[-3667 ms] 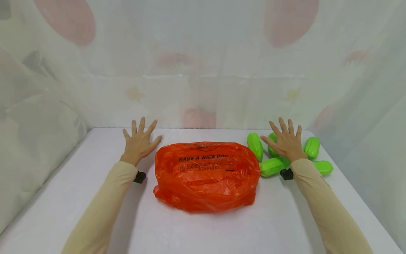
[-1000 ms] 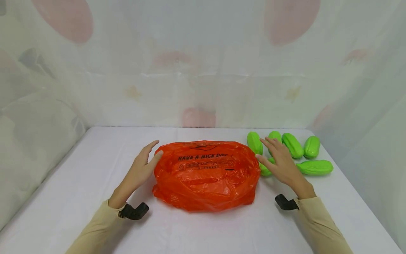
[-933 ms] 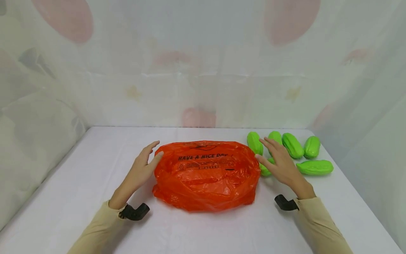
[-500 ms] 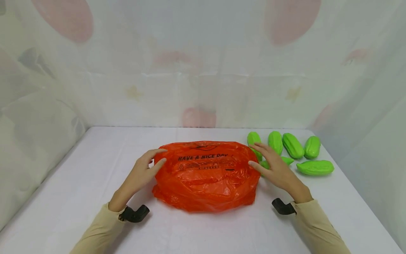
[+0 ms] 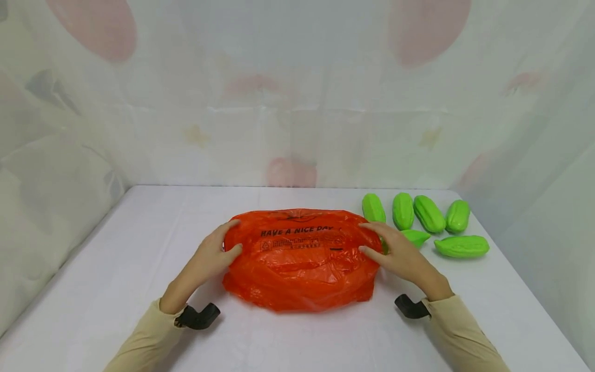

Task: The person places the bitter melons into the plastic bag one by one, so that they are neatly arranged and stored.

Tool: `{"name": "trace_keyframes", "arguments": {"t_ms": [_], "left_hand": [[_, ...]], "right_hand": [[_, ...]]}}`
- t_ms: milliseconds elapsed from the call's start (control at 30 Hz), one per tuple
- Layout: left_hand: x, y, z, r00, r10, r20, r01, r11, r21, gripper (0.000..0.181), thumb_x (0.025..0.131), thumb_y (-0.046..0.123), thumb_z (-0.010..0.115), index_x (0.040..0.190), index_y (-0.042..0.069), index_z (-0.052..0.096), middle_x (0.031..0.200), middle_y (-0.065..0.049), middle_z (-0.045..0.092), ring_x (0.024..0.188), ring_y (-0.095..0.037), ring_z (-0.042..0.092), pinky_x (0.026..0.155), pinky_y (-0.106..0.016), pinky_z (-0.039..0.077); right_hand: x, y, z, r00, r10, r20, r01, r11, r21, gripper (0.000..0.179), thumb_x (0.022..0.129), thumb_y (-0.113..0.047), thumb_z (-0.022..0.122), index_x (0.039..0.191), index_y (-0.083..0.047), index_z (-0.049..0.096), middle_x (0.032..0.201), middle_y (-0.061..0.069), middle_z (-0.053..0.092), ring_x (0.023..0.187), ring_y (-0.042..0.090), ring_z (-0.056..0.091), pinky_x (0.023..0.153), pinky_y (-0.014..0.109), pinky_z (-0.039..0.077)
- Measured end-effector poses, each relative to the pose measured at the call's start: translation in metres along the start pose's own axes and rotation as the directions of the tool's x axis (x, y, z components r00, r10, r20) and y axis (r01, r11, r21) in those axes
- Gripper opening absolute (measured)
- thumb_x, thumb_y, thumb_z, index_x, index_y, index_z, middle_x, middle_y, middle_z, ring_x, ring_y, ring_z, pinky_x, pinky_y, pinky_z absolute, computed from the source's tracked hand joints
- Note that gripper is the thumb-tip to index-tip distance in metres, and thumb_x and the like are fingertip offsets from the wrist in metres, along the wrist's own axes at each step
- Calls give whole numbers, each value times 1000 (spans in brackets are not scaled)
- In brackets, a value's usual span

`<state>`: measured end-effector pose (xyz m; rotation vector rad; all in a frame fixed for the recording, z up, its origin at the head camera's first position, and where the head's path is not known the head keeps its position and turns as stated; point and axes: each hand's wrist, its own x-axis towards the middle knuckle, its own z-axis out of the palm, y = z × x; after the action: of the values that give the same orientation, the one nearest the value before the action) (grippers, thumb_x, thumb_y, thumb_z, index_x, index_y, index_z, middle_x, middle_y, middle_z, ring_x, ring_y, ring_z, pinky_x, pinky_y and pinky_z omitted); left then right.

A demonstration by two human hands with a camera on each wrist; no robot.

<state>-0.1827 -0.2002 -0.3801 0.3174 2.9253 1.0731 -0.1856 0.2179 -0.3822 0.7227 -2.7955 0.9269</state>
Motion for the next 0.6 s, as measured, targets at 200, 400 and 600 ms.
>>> {"name": "trace_keyframes", "arguments": {"t_ms": [200,400,600], "left_hand": [[-3,0,8,999,-7,40,11,996,-93,78,92,11,55,159,9,16,162,-21,23,145,-44,28,111,-67,30],[-3,-5,16,999,34,12,-31,986,-166,85,87,-1,52,160,13,11,165,-18,17,149,-43,21,114,-68,21],[-4,-9,24,999,47,-5,-47,976,-211,88,90,8,60,160,18,8,165,-17,16,147,-43,23,112,-69,24]], "right_hand": [[-1,1,3,999,-32,12,32,999,41,66,91,-27,70,148,-7,43,147,16,50,134,37,48,104,57,45],[-3,0,11,999,-8,43,4,995,101,76,90,-26,70,153,-8,32,152,14,41,138,37,43,106,59,42],[-5,2,20,999,-30,31,26,993,118,81,89,-15,67,156,-5,22,156,16,34,141,37,37,110,61,37]]}}
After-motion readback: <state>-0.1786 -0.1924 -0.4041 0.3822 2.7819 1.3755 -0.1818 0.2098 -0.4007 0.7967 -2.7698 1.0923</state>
